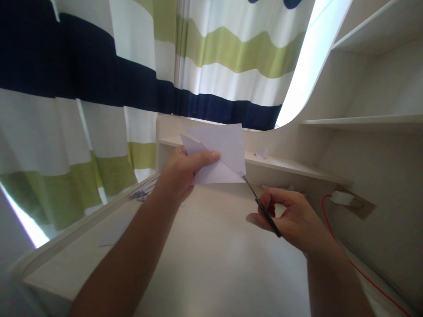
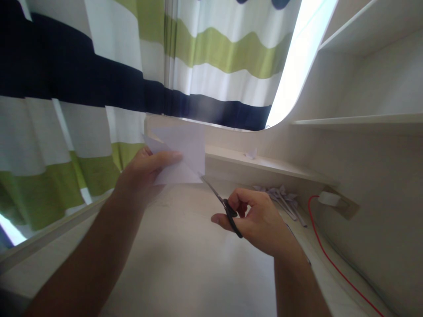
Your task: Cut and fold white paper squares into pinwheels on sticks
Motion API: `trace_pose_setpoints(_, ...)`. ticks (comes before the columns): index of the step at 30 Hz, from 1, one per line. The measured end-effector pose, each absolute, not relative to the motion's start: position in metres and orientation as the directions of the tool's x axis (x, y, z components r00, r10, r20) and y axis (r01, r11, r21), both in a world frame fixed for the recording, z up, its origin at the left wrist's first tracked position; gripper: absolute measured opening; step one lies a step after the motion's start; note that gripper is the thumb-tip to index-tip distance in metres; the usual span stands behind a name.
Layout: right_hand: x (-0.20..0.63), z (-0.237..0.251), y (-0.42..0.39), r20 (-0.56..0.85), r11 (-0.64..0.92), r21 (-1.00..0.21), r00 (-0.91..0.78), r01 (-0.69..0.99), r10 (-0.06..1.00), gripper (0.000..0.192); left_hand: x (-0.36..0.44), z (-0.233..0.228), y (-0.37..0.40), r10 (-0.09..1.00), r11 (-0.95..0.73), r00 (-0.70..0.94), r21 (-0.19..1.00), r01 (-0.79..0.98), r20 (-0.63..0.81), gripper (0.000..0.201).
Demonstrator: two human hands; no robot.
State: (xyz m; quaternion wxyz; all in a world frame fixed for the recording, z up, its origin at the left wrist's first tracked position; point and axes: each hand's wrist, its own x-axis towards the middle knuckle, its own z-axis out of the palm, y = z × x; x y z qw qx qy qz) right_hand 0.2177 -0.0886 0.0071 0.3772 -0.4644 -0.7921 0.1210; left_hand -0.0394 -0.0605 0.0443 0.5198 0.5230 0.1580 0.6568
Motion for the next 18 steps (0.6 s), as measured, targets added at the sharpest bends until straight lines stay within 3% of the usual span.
trace_pose_setpoints(18,0.2183,0.0064,-0.0892,0.5,0.544,-0.523,-0.282,0.656,0.819,0.047,-0.039,0.0455,-0.0627,0.869,-0.419,0.042,0.779,-0.466,0.492,0.036)
